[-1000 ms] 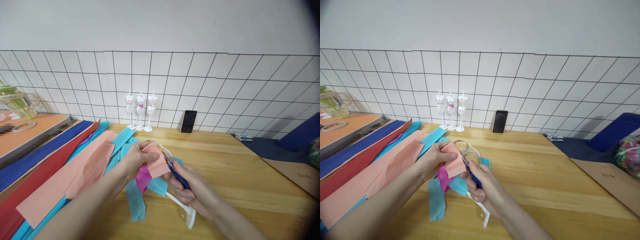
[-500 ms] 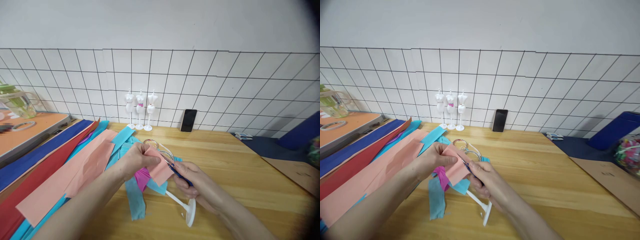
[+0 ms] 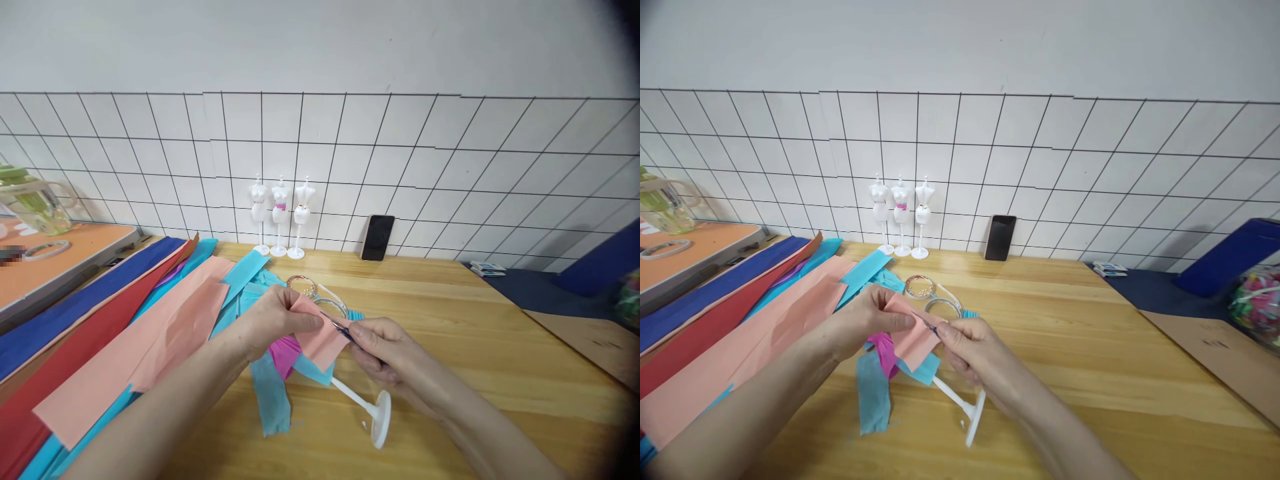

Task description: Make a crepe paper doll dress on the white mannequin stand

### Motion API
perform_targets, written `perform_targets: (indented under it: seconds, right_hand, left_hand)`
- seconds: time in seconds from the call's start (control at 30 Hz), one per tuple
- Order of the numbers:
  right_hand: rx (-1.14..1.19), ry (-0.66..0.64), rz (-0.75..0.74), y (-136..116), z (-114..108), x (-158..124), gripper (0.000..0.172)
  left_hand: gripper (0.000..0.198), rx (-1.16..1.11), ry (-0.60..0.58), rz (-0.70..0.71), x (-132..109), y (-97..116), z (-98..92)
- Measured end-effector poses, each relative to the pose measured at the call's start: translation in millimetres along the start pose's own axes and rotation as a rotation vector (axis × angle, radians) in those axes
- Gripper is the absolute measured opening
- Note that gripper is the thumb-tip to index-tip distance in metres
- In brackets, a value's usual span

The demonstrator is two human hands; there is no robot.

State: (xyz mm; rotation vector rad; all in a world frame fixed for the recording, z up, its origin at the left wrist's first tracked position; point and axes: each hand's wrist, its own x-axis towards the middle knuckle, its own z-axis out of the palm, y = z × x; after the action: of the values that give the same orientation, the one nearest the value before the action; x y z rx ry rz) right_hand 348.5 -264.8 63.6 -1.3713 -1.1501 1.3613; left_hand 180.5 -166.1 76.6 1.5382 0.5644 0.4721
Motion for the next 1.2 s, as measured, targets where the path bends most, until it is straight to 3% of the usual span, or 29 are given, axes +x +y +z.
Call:
perform_targets:
  seconds: [0.43, 1.2]
  right_hand:
    - [0.195, -0.072, 0.049, 3.1, -1.7, 0.9, 0.053]
    - [0.191, -0.036, 0.038, 4.4, 3.5, 0.9, 0.054]
  left_hand:
    - [0.021, -0.017, 0.011, -0.037, -0.4, 1.3, 0.4]
    - [0.017, -0.106, 0.019, -0.040, 1.1, -0.5, 0.6]
